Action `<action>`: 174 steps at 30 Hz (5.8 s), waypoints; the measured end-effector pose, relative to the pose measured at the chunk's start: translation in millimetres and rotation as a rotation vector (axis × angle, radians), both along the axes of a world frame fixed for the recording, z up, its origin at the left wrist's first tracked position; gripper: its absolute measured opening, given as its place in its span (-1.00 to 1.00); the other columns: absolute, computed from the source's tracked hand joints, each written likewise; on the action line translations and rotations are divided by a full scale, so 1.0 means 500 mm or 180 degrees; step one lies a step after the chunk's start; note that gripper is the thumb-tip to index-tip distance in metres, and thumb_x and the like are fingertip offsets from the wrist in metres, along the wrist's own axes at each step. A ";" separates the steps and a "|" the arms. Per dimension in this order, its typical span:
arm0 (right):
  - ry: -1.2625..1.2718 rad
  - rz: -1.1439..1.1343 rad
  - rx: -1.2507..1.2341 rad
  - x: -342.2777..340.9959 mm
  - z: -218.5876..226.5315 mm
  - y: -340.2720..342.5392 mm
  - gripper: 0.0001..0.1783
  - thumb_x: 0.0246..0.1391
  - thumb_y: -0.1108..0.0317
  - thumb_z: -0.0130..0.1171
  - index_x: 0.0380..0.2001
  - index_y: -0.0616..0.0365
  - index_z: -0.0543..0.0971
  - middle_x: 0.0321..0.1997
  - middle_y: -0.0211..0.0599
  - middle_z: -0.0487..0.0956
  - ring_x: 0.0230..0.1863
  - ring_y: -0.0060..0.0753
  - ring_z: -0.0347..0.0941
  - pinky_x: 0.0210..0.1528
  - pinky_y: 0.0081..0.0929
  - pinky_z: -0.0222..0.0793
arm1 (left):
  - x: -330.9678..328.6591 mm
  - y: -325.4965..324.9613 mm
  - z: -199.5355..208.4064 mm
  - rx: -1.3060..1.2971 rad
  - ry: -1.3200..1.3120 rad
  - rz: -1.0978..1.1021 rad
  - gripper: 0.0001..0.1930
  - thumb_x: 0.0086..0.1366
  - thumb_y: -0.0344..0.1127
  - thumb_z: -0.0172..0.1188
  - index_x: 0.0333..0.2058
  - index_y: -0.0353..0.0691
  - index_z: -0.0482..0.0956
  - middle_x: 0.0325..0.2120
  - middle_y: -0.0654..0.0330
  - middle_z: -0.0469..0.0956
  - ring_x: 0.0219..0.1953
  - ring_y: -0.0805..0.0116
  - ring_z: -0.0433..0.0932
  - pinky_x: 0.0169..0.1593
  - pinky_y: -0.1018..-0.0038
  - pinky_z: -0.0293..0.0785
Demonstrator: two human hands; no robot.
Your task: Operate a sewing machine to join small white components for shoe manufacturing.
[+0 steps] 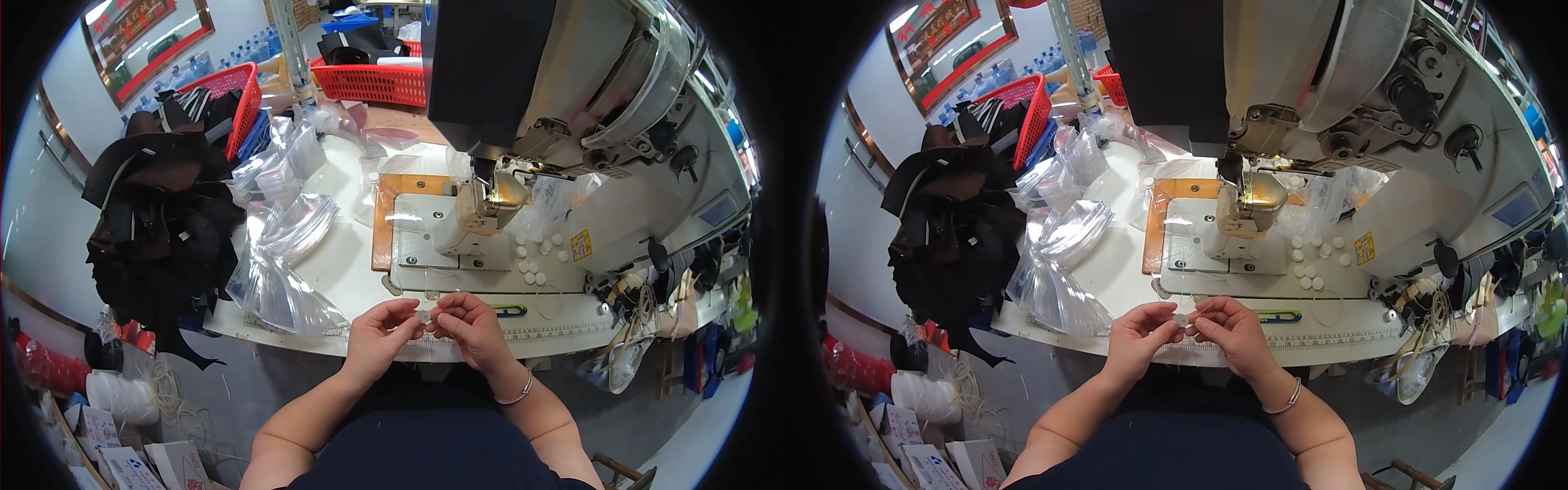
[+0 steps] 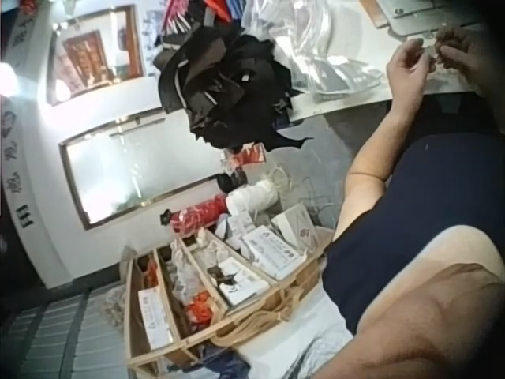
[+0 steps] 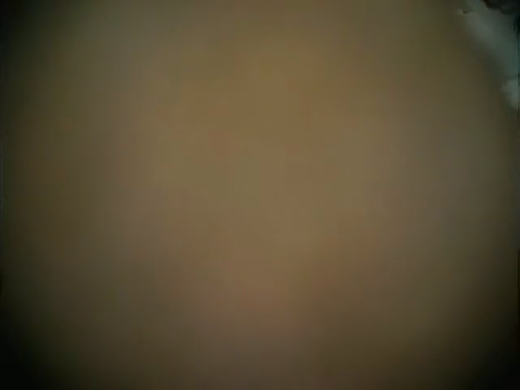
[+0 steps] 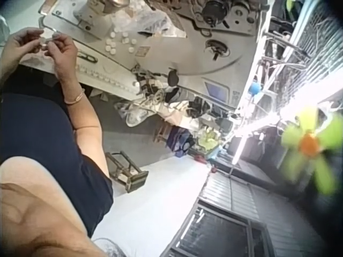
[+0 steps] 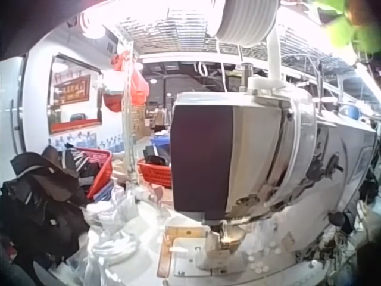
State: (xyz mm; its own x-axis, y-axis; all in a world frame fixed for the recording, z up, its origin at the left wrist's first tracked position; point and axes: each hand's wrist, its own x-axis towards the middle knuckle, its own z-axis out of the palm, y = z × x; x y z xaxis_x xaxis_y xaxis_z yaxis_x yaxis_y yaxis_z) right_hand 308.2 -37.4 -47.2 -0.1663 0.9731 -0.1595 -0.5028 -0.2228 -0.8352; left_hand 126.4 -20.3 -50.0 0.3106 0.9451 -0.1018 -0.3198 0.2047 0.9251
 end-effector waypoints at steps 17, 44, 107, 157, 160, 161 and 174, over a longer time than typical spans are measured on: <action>0.0264 -0.0271 -0.0118 -0.018 -0.004 0.001 -0.73 0.00 0.64 0.17 -0.19 0.22 0.45 -0.23 -0.23 0.58 -0.24 -0.51 0.52 -0.14 -0.63 0.47 | 0.001 -0.001 -0.010 -0.0170 -0.0183 -0.0039 -0.66 0.22 -0.53 0.17 0.00 -0.37 0.46 -0.31 0.15 0.55 -0.29 0.43 0.57 -0.14 0.51 0.57; -0.0255 -0.0031 -0.0044 0.000 -0.007 0.016 -0.73 -0.07 0.64 0.24 -0.26 0.22 0.46 -0.31 -0.31 0.56 -0.31 -0.52 0.53 -0.19 -0.59 0.50 | 0.006 0.002 -0.001 -0.0239 -0.0182 -0.0062 -0.66 0.19 -0.54 0.18 -0.03 -0.39 0.47 -0.37 0.16 0.56 -0.34 0.45 0.56 -0.17 0.53 0.54; -0.5853 -0.2264 0.3660 0.200 0.202 0.168 -0.63 -0.24 0.65 0.12 -0.29 0.06 0.63 -0.02 -0.37 0.51 0.07 -0.12 0.36 0.03 -0.17 0.24 | 0.128 0.337 0.264 -0.0266 0.0833 -0.1515 -0.88 0.10 -0.50 0.26 -0.35 -0.28 0.56 -0.52 0.18 0.57 -0.49 0.46 0.57 -0.46 0.65 0.49; -0.4931 -0.2091 0.3195 0.207 0.204 0.188 -0.60 -0.06 0.32 0.24 -0.08 0.07 0.52 0.00 -0.16 0.45 -0.01 -0.01 0.40 -0.03 -0.17 0.36 | 0.118 0.318 0.225 -0.0793 0.0617 -0.1295 -0.90 0.14 -0.34 0.17 -0.37 -0.20 0.54 -0.55 0.27 0.52 -0.57 0.52 0.47 -0.54 0.59 0.44; -0.4857 -0.1787 0.3698 0.151 0.190 0.091 -0.57 -0.08 0.36 0.28 -0.06 0.00 0.52 0.07 -0.28 0.42 0.13 -0.10 0.34 0.08 -0.15 0.27 | 0.142 0.275 0.216 -0.0927 0.0183 -0.0838 -0.90 0.15 -0.31 0.17 -0.41 -0.18 0.50 -0.58 0.30 0.46 -0.62 0.55 0.40 -0.61 0.66 0.24; -0.5085 -0.1641 0.3696 0.161 0.185 0.095 -0.56 -0.09 0.37 0.28 -0.05 -0.01 0.52 0.08 -0.30 0.42 0.14 -0.11 0.34 0.12 -0.16 0.24 | 0.153 0.260 0.220 -0.0943 0.0203 -0.0858 -0.90 0.15 -0.31 0.17 -0.41 -0.18 0.50 -0.58 0.30 0.46 -0.62 0.55 0.40 -0.61 0.66 0.24; -0.5392 -0.1925 0.4084 0.192 0.207 0.149 -0.68 -0.09 0.52 0.11 -0.23 -0.07 0.62 -0.15 -0.53 0.59 -0.17 -0.44 0.48 0.13 -0.28 0.20 | 0.163 0.222 0.223 -0.0889 -0.0032 -0.0323 -0.84 0.16 -0.30 0.18 -0.48 -0.17 0.38 -0.63 0.31 0.40 -0.69 0.53 0.39 -0.64 0.62 0.20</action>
State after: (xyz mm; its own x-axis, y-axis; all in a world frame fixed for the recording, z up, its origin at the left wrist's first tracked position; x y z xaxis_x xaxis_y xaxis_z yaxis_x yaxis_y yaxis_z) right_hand 404.2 37.2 56.4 -0.3293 0.5087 0.7955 0.8645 0.5013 0.0373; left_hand 207.7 90.7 61.7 0.4044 0.8450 -0.3499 -0.2935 0.4822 0.8254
